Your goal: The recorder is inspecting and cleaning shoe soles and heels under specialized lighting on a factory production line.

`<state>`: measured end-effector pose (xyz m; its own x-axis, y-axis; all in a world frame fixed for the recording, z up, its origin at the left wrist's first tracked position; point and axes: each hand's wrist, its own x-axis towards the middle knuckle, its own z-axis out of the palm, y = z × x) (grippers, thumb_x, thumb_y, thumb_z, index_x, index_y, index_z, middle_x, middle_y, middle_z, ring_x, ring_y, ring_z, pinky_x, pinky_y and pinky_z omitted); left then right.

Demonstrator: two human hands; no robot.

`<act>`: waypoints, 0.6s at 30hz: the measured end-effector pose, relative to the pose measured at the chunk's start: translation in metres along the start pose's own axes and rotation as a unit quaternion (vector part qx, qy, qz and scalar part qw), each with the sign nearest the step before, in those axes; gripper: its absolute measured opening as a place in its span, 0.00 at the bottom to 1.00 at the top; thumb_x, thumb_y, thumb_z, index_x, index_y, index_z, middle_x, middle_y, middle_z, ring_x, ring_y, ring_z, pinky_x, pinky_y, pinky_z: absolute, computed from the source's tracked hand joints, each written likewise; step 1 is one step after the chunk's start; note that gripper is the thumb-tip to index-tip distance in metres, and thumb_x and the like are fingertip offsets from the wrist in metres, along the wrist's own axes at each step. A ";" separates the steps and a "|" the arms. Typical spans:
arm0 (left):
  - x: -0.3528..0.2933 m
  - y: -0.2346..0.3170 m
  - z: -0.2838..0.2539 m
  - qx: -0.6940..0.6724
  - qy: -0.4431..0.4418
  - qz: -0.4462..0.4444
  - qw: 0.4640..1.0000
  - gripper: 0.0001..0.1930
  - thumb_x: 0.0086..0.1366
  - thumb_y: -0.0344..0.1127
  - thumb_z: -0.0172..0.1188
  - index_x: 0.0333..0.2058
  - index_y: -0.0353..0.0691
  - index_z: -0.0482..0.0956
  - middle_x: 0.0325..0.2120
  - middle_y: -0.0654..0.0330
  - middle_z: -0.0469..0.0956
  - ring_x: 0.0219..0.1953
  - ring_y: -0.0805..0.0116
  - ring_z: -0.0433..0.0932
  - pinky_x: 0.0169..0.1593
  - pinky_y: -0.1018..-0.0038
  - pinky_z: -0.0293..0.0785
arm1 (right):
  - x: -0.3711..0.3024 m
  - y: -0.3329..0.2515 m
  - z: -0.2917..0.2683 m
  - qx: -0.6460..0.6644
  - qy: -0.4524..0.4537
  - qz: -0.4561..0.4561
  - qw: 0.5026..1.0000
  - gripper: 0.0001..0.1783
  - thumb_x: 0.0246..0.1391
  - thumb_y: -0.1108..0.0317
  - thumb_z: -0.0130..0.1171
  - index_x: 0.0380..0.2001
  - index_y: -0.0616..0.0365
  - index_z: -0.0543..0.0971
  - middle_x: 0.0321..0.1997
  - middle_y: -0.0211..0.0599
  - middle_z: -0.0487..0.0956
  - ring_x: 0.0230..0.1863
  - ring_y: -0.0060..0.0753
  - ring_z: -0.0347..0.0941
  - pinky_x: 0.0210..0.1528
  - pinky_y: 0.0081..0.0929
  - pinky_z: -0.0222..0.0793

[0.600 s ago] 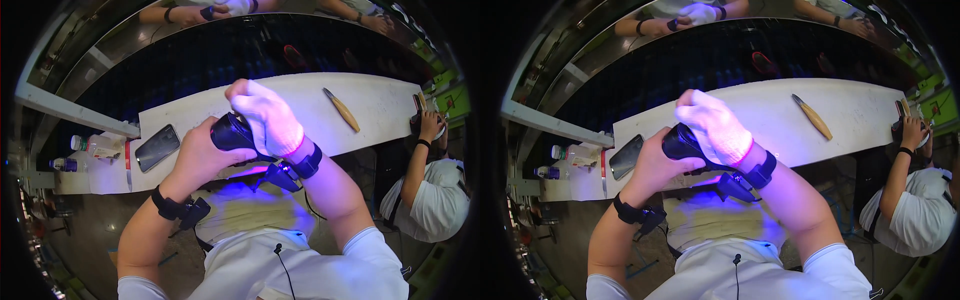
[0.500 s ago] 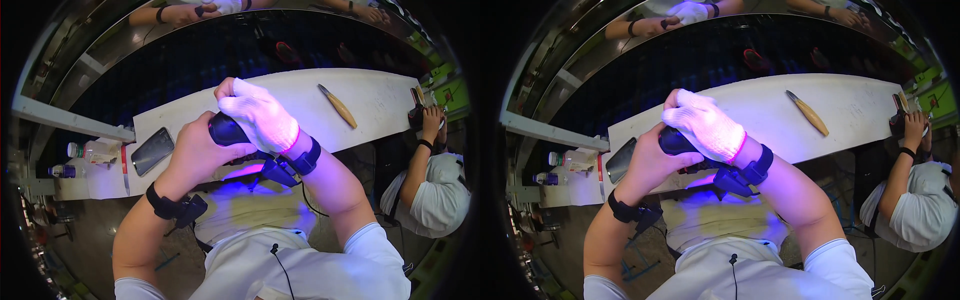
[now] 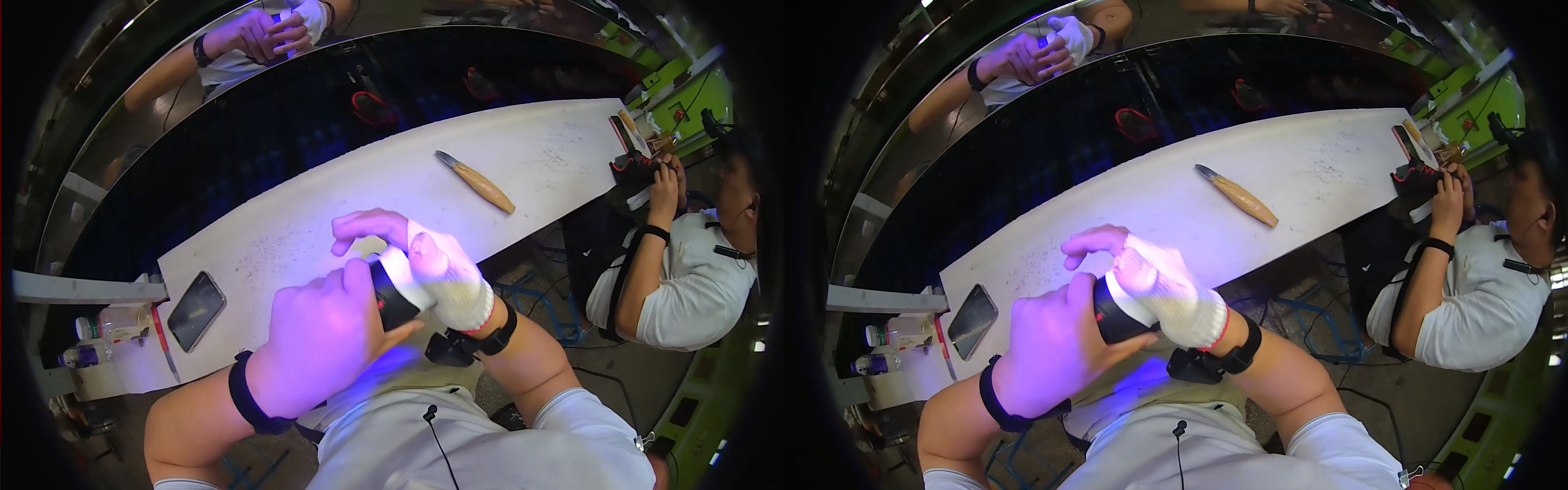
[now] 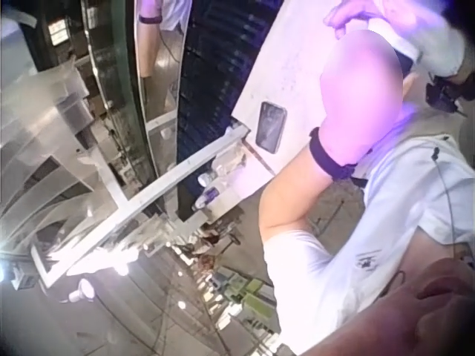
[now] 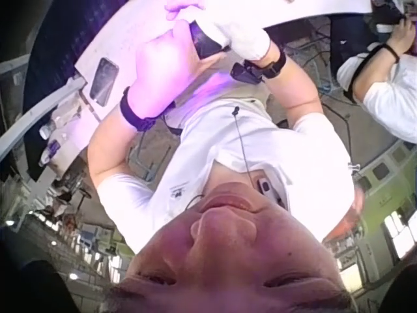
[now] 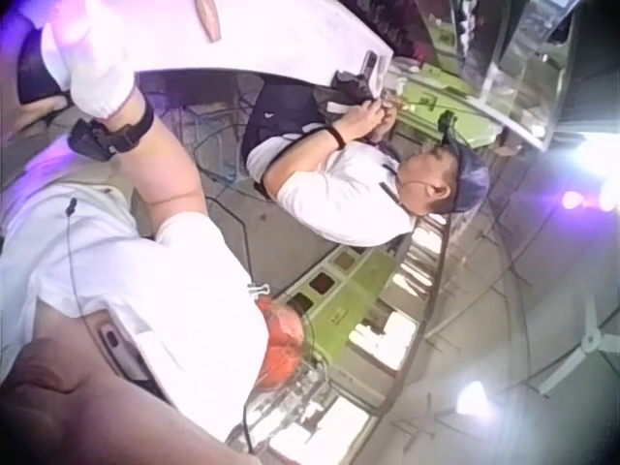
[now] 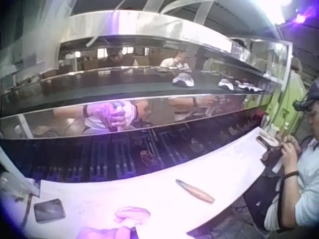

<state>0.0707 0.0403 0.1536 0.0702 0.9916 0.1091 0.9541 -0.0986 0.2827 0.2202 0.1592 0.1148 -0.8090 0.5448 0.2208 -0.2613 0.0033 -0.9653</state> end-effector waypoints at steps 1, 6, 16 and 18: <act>-0.002 0.004 0.003 0.001 -0.012 -0.006 1.000 0.42 0.46 0.65 0.82 0.42 0.31 0.75 0.21 0.59 0.80 0.20 0.64 0.84 0.26 0.67 0.80 | -0.007 -0.002 -0.001 -0.004 -0.015 0.004 1.000 0.44 0.75 0.35 0.34 0.62 0.68 0.76 0.63 0.53 0.77 0.66 0.46 0.73 0.72 0.43 0.64; -0.006 0.001 -0.009 0.037 0.048 0.153 0.986 0.39 0.49 0.61 0.81 0.42 0.30 0.75 0.21 0.58 0.76 0.18 0.62 0.80 0.23 0.67 0.77 | -0.027 -0.008 0.001 -0.160 -0.080 -0.074 0.981 0.43 0.76 0.37 0.33 0.61 0.70 0.76 0.60 0.54 0.81 0.72 0.56 0.70 0.76 0.48 0.62; -0.104 -0.052 0.019 -0.269 0.074 -0.024 0.960 0.52 0.44 0.53 0.87 0.65 0.42 0.69 0.70 0.42 0.59 0.72 0.41 0.63 0.72 0.51 0.63 | -0.038 0.049 0.034 -0.493 -0.094 -0.064 0.863 0.54 0.42 0.53 0.78 0.68 0.71 0.68 0.67 0.63 0.75 0.67 0.64 0.73 0.70 0.50 0.69; -0.118 -0.057 0.037 -0.288 0.109 -0.024 0.951 0.50 0.47 0.45 0.87 0.66 0.44 0.67 0.72 0.40 0.55 0.74 0.41 0.59 0.73 0.52 0.62 | -0.030 0.055 0.029 -0.510 -0.161 -0.004 0.845 0.51 0.46 0.51 0.76 0.68 0.69 0.69 0.55 0.56 0.81 0.55 0.61 0.79 0.58 0.51 0.74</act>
<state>0.0193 -0.0675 0.0894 -0.0908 0.9612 0.2606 0.6323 -0.1465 0.7607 0.2147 0.1185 0.0592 -0.9535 0.2857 0.0964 0.1896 0.8165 -0.5453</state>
